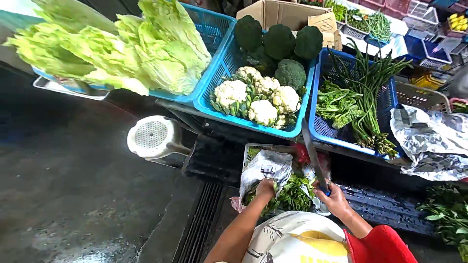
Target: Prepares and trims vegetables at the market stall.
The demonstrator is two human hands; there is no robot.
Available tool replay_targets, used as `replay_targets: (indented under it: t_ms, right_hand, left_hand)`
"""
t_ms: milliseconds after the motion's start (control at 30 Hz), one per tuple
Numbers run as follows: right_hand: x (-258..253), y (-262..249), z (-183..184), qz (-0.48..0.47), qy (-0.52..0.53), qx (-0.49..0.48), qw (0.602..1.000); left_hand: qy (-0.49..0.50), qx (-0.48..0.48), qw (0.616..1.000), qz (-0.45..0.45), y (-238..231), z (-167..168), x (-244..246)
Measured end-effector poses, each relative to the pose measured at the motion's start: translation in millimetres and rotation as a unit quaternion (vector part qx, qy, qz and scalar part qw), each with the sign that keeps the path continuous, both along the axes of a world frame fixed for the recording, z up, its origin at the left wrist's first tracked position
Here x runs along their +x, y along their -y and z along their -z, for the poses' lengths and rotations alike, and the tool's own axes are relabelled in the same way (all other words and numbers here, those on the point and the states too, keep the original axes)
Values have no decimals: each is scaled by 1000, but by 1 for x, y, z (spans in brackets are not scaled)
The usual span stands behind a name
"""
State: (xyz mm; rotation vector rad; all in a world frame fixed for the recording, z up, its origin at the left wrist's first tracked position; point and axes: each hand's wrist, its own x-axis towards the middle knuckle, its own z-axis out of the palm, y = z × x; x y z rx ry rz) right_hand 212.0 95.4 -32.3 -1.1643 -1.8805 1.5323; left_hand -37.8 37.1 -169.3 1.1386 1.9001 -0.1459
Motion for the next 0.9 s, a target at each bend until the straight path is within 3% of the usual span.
replay_targets:
  t_ms: [67,167,233,300,467,700,900]
  right_hand:
    - [-10,-5,0,-39,42,1,998]
    - [-23,-9,2,-89,108,32,990]
    - [-34,-11,2,-118,164,57,978]
    - [-46,-15,-1,-141,217,77,963]
    - [-65,-23,-6,-168,279,124,937]
    - [-61,-18,-4,-152,283,159,934]
    - [-39,-25,15,-156,286,73,943]
  left_hand:
    - [154,79,983,-65,2,-6,-23]
    - [386,166,878,-229,7,-40,-44]
    - [469,171,825,-265,4,-66,-51]
    - [500,184,801,-273,0,-87,-49]
    - [496,229,786,-289,-5,-126,-27]
    - [476,238,795,-291,-8,-132,-18]
    - [525,216,791,-229,-10,-136,-22]
